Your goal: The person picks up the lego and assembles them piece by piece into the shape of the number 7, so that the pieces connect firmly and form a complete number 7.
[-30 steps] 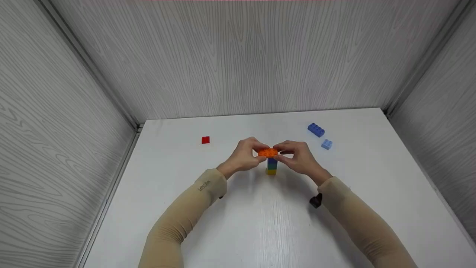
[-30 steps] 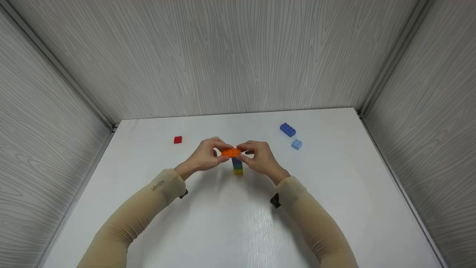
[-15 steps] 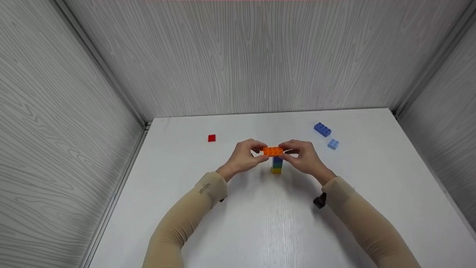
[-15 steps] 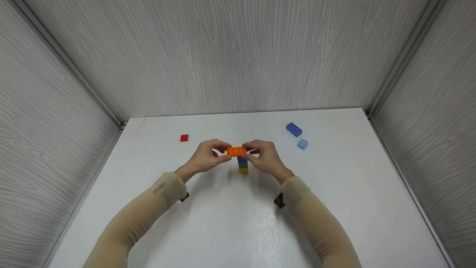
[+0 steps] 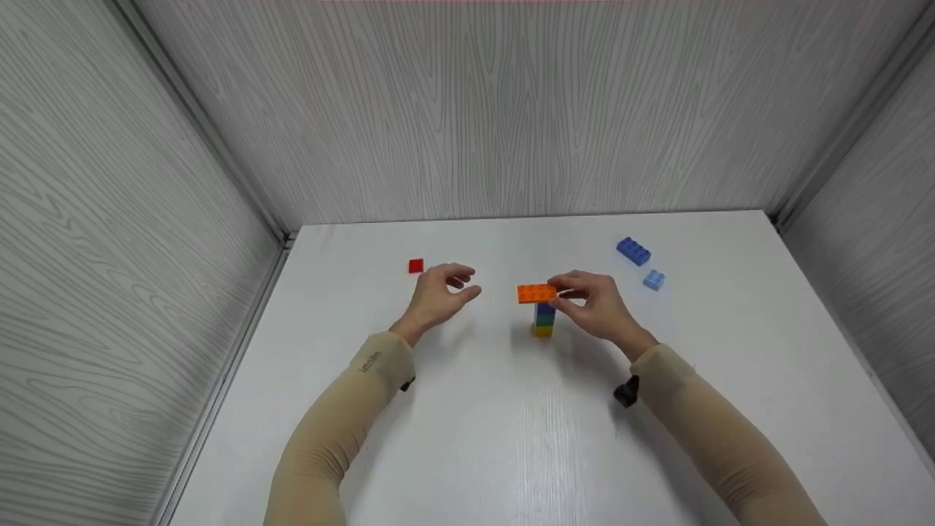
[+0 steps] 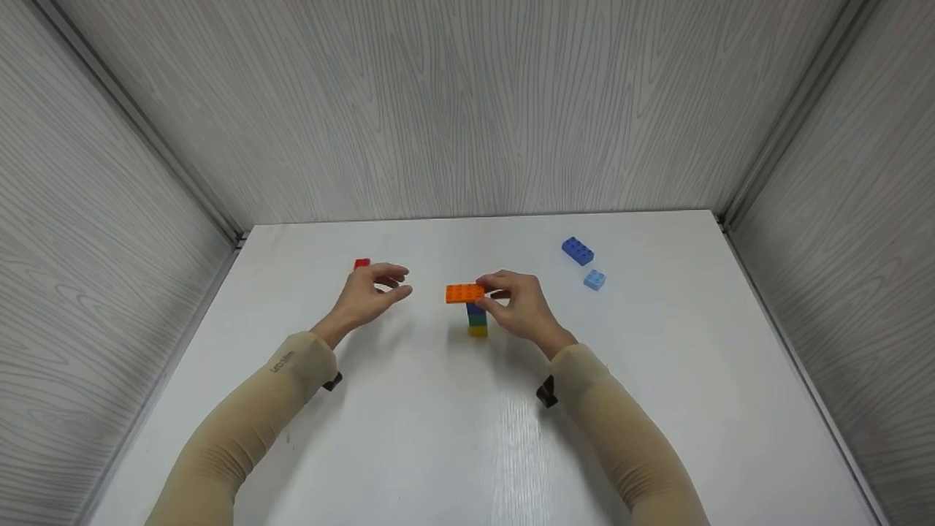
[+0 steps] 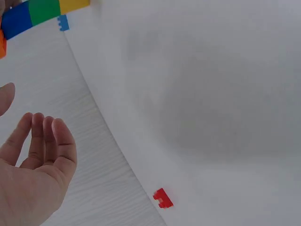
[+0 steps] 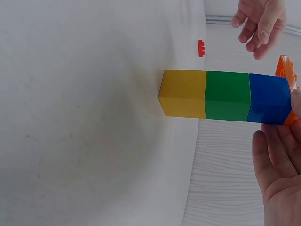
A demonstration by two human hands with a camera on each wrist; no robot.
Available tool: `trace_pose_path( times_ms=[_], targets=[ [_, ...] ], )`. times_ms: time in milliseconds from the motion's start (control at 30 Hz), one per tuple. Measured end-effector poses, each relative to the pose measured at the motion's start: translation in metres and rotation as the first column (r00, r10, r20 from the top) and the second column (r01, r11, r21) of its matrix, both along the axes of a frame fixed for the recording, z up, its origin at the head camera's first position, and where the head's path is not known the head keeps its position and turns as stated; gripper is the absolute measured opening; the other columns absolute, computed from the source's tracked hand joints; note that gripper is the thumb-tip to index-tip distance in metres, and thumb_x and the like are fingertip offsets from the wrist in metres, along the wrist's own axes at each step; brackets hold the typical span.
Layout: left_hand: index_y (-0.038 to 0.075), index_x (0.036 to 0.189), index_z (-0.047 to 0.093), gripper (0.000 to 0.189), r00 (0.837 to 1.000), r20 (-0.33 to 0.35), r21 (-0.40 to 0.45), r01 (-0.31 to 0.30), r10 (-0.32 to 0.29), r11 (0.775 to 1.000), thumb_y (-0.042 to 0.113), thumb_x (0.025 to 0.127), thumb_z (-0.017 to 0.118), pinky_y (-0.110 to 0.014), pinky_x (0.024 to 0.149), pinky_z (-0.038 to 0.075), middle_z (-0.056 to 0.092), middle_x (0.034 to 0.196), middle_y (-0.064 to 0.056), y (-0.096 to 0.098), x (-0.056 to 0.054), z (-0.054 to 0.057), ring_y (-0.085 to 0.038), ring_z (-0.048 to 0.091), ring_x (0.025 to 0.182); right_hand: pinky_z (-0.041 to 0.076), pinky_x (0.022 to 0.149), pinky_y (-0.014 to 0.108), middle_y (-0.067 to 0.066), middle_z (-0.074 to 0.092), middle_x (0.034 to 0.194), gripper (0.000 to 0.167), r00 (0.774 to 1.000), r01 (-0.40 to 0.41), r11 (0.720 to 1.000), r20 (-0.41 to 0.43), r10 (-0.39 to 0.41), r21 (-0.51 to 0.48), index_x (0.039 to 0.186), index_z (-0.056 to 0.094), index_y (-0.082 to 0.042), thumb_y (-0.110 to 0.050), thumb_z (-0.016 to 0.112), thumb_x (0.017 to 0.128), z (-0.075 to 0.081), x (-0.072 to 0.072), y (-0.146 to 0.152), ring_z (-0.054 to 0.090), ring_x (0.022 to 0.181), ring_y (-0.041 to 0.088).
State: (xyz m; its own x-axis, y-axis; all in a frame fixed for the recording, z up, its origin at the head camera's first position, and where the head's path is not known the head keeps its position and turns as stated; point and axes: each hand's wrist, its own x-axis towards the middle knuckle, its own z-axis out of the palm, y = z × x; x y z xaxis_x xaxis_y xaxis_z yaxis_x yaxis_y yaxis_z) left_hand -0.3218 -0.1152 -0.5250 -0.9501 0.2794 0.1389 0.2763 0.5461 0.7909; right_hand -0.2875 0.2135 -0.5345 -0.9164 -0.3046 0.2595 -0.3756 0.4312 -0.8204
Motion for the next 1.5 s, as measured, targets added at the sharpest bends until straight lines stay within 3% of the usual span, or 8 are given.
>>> trace_pose_path(
  times_ms=[233,567,833,1067,1267,1500],
  targets=[
    [0.005,0.141,0.075,0.041,0.992,0.033,0.007,-0.122,0.121,0.993,0.022,0.104,0.080,-0.049,0.109,0.062,0.076,0.137,-0.022,-0.026,-0.025,-0.009,-0.035,0.073,0.125,0.065,0.109,0.047,0.012,0.082,0.131,0.034,1.000,0.012,1.000,0.014,-0.012,0.008,0.137,0.080,-0.004,-0.016,0.081,0.105,-0.001,0.002,0.006,0.080,0.120,0.032],
    [0.002,0.139,0.075,0.043,0.978,0.078,-0.010,-0.194,0.194,0.981,0.022,0.101,0.080,-0.047,0.109,0.059,0.076,0.136,-0.024,-0.046,-0.054,-0.012,-0.033,0.070,0.122,0.065,0.109,0.050,0.012,0.082,0.131,0.032,1.000,0.019,1.000,0.002,-0.019,0.021,0.136,0.081,-0.007,-0.014,0.080,0.105,0.000,0.004,0.014,0.080,0.120,0.032],
    [0.001,0.148,0.069,0.051,0.961,0.155,-0.051,-0.222,0.227,0.974,0.017,0.101,0.079,-0.051,0.122,0.056,0.070,0.147,-0.024,-0.057,-0.075,-0.025,-0.040,0.066,0.138,0.066,0.108,0.051,0.013,0.082,0.130,0.032,1.000,0.019,0.999,-0.007,-0.019,0.035,0.135,0.081,-0.006,-0.008,0.080,0.103,-0.002,0.002,0.014,0.080,0.119,0.033],
    [0.001,0.151,0.066,0.053,0.941,0.164,-0.120,-0.280,0.297,0.953,0.017,0.102,0.077,-0.053,0.122,0.056,0.068,0.151,-0.022,-0.074,-0.086,-0.038,-0.039,0.063,0.140,0.066,0.107,0.052,0.014,0.082,0.130,0.034,1.000,-0.021,1.000,-0.015,0.021,0.014,0.136,0.080,-0.005,-0.009,0.082,0.103,0.000,-0.001,0.005,0.080,0.119,0.034],
    [0.001,0.156,0.062,0.057,0.924,0.186,-0.145,-0.310,0.333,0.940,0.016,0.103,0.075,-0.052,0.125,0.054,0.063,0.158,-0.022,-0.078,-0.092,-0.049,-0.038,0.062,0.141,0.066,0.109,0.050,0.012,0.082,0.131,0.034,1.000,-0.025,1.000,0.016,0.025,0.018,0.137,0.080,-0.005,-0.010,0.081,0.104,0.001,-0.002,0.003,0.079,0.120,0.032],
    [0.000,0.157,0.061,0.058,0.924,0.166,-0.143,-0.325,0.346,0.935,0.011,0.101,0.073,-0.053,0.127,0.053,0.064,0.158,-0.026,-0.072,-0.100,-0.057,-0.041,0.063,0.147,0.065,0.109,0.056,0.014,0.082,0.131,0.035,1.000,-0.025,0.999,0.013,0.025,0.022,0.137,0.080,-0.004,-0.010,0.082,0.103,0.002,-0.003,0.004,0.079,0.121,0.034]
  ],
)
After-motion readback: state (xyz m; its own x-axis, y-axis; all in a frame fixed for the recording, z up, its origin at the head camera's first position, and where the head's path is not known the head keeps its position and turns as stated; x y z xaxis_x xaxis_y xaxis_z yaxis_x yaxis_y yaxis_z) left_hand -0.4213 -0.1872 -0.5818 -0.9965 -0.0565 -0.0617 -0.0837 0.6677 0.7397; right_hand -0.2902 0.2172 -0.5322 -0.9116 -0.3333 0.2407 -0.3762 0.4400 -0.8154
